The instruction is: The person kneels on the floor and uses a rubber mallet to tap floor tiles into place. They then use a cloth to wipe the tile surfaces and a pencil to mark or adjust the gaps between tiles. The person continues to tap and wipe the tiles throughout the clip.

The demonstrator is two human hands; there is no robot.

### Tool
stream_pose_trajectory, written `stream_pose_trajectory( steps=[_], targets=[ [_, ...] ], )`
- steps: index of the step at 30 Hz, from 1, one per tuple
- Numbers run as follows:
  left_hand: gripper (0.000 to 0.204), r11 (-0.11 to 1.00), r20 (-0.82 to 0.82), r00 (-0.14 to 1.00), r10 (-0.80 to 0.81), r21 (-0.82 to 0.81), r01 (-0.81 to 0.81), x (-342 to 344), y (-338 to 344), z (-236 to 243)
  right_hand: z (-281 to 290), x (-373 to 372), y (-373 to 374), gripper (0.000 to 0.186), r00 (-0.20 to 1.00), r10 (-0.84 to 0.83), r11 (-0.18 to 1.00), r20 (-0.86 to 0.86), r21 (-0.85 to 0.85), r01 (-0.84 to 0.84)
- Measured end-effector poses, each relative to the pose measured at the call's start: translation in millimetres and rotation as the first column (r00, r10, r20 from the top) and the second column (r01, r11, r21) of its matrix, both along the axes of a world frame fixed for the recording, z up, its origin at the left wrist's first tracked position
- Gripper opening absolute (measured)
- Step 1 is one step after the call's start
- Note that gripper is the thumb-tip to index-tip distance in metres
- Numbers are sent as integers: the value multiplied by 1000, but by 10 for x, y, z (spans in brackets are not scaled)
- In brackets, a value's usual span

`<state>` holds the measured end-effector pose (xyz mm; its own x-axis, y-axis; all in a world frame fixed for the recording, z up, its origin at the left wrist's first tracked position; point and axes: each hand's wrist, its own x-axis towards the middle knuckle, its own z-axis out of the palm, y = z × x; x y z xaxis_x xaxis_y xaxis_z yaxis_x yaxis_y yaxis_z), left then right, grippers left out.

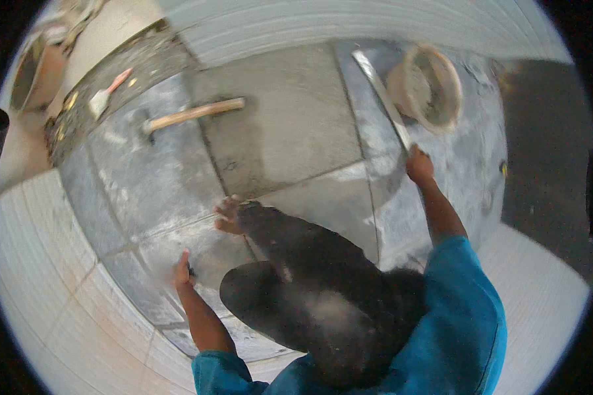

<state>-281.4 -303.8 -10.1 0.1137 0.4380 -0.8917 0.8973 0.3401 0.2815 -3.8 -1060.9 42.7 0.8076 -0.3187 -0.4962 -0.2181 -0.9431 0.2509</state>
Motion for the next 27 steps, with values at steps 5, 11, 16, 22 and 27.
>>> stream_pose_trajectory(
  steps=[5, 11, 16, 22, 27],
  targets=[
    [126, 988, -124, 992, -12, 153, 31, 46, -108, 14, -4, -105, -20, 57, 978, 129, 990, 163, -76, -118],
    [174, 923, -392, 919, 26, 362, 129, 133, -240, -20, -140, 118, 1296, 24, 876, 295, 913, 382, 158, -376],
    [177, 959, -403, 912, 74, 278, 46, 172, -304, 34, -235, 496, 3319, 23, 786, 401, 458, 471, 640, -617],
    [176, 969, -387, 921, 51, 243, 49, 237, -283, 194, -81, 559, 5029, 25, 598, 648, 109, 473, 719, -687],
    [173, 951, -392, 919, -40, 266, 155, 146, -323, 78, 66, 518, 5475, 32, 581, 771, 220, 261, 747, -627]
  ],
)
